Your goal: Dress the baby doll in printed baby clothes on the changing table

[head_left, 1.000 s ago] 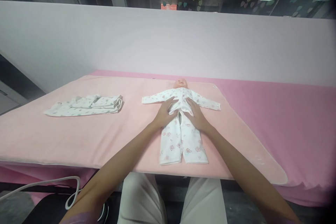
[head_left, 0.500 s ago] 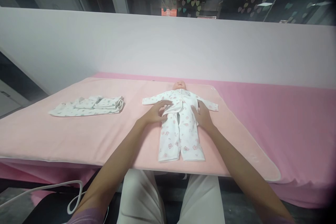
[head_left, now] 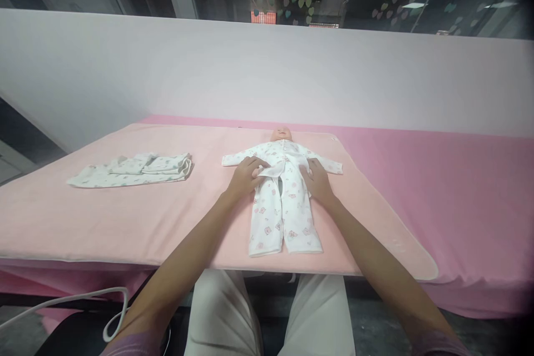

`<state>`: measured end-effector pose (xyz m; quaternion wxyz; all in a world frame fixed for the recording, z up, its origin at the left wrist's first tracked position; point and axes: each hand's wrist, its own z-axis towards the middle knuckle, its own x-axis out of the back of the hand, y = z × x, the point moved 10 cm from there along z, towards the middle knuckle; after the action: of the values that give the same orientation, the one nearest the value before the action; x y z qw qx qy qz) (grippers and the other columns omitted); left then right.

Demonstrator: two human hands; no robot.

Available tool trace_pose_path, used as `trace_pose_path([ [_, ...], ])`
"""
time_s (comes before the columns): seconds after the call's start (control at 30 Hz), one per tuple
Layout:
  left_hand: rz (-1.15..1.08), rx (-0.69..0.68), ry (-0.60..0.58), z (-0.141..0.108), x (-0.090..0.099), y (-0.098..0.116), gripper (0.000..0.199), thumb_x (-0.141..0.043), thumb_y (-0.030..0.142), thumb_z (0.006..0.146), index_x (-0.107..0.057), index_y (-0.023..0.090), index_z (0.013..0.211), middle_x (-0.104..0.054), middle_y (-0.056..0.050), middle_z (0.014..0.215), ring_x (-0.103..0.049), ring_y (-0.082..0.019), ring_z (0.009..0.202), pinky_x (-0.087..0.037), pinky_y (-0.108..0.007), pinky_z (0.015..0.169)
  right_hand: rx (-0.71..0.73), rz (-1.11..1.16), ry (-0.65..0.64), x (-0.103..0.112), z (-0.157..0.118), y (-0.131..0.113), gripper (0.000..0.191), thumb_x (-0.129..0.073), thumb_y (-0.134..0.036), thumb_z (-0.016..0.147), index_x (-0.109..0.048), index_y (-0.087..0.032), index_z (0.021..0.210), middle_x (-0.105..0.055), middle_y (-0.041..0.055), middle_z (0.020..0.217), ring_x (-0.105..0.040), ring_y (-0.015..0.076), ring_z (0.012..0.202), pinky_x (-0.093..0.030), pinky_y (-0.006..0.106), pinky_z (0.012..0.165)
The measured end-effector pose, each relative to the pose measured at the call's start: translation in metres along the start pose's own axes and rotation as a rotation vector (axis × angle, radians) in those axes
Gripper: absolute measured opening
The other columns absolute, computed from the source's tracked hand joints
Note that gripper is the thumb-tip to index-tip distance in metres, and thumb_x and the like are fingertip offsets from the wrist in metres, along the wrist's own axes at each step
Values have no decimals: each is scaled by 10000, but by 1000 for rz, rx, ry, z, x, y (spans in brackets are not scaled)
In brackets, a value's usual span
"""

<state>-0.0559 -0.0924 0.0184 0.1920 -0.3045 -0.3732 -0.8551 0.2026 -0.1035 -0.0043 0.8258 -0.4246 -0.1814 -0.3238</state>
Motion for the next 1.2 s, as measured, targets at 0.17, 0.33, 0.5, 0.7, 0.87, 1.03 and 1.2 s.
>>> trace_pose_path([
  [0.17, -198, 176, 181, 3, 10, -20, 233, -584, 431, 1051, -717, 242, 1018, -760, -50, 1068, -671, -232, 1022, -540, -360, 992, 36, -47, 5, 2, 7, -5, 349, -465, -497, 1123, -698, -238, 1100, -698, 107, 1093, -632, 294, 987, -509, 478, 1033],
  [0.33, -213, 756, 368, -21, 28, -99, 192, -496, 390, 1073, -608, 246, 1011, -711, -38, 1021, -675, -215, 999, -531, -309, 853, -248, -163, 182, 46, 11, 51, 112, -543, -334, 994, -574, -245, 933, -647, 89, 950, -574, 292, 917, -487, 453, 930],
  [0.5, -90, 952, 384, -39, 47, -140, 105, -587, 318, 993, -512, 266, 1045, -713, -89, 1079, -700, -315, 1092, -526, -421, 941, -599, -293, 250, 77, -9, 119, 146, -586, -227, 890, -512, -236, 1016, -647, 163, 1089, -539, 384, 1137, -461, 524, 1007],
  [0.7, 72, 836, 348, -35, 45, -128, 226, -614, 219, 938, -542, 248, 1150, -728, -145, 1221, -607, -408, 1363, -381, -566, 1232, -419, -309, 231, 56, -5, 100, 380, -565, -203, 891, -543, -202, 1270, -641, 202, 1346, -516, 406, 1291, -458, 535, 1074],
  [0.87, 268, 462, 312, -9, 33, -86, 348, -557, 195, 973, -618, 210, 1315, -645, -179, 1484, -533, -392, 1450, -418, -571, 1250, -58, -263, 174, 30, -1, 48, 414, -508, -229, 1004, -620, -174, 1399, -678, 206, 1416, -571, 384, 1370, -479, 554, 1177],
  [1.03, 323, 54, 7, 31, -19, -50, 448, -403, 199, 1077, -656, 211, 1446, -692, -110, 1531, -574, -292, 1477, -367, -485, 1352, 198, -226, -58, -11, 11, 17, 507, -365, -297, 1130, -619, -202, 1558, -649, 168, 1584, -577, 339, 1482, -457, 562, 1296],
  [1.2, 361, 117, -136, 64, -40, -70, 585, -365, 270, 1121, -511, 183, 1681, -484, -110, 1796, -396, -279, 1688, -257, -477, 1426, 91, -200, -168, -33, 49, 44, 606, -324, -380, 1138, -569, -190, 1659, -598, 172, 1669, -518, 347, 1578, -392, 597, 1363],
])
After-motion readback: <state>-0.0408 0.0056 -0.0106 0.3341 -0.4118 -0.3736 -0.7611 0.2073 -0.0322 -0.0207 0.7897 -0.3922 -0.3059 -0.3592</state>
